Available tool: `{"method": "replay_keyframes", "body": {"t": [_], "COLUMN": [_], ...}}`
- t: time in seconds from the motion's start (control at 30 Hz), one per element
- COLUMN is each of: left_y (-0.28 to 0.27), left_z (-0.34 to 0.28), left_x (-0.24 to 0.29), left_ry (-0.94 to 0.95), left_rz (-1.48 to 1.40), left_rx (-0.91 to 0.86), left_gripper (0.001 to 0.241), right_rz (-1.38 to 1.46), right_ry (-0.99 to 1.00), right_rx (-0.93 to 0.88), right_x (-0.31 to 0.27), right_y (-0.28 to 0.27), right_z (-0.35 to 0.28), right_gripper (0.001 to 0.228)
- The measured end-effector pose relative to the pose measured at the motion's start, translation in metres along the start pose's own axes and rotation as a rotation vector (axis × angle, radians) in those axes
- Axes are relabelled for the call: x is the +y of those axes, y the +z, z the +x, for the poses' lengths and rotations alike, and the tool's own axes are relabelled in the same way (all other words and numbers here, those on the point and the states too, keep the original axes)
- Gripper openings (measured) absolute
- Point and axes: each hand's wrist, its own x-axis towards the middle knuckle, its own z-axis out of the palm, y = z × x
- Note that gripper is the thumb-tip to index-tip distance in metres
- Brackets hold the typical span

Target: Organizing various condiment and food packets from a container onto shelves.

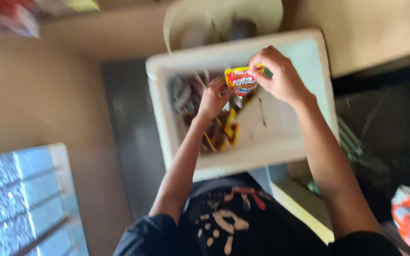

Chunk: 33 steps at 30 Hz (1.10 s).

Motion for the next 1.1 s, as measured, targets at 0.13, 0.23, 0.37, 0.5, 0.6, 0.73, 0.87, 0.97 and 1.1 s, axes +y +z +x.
{"method": "replay_keyframes", "body": {"t": [0.13, 0.23, 0.37, 0.5, 0.6, 0.73, 0.87, 0.97, 1.1], "left_y": [0.076, 0.127, 0.166, 0.180, 0.168, 0.153, 0.158, 0.141, 0.068], "left_z": [-0.046, -0.089, -0.121, -0.148, -0.128, -0.134, -0.140, -0.119, -0.062], "left_x": [-0.017, -0.067, -0.143, -0.191, -0.151, -0.103, -0.106, -0.095, -0.067], "left_ry": [-0.109, -0.159, -0.127, -0.115, -0.178, -0.281, -0.135, -0.064, -0.183], "left_rz": [-0.049, -0.115, 0.204, 0.289, 0.226, 0.240, 0.305, 0.212, -0.188], "left_rx": [-0.215, -0.440, -0.838, -0.841, -0.725, -0.632, -0.485, -0.349, -0.039], "left_gripper": [0.037, 0.049, 0.069, 0.072, 0.071, 0.063, 0.056, 0.053, 0.044], "right_rz": [0.071, -0.073, -0.089, -0.435, -0.379, -0.274, -0.215, -0.205, 0.068], "right_ry": [0.170, 0.304, 0.295, 0.300, 0.318, 0.235, 0.143, 0.121, 0.168], "right_rx": [-0.078, -0.278, -0.409, -0.420, -0.434, -0.265, -0.042, 0.045, 0.024], "right_x": [0.049, 0.104, 0.158, 0.181, 0.213, 0.198, 0.189, 0.171, 0.112], "right_y": [-0.012, 0.011, 0.064, 0.112, 0.152, 0.161, 0.157, 0.148, 0.141], "right_z": [-0.080, -0.149, -0.193, -0.192, -0.185, -0.181, -0.181, -0.160, -0.081], "right_gripper": [0.027, 0.021, 0.015, 0.018, 0.017, 0.020, 0.038, 0.037, 0.032]}}
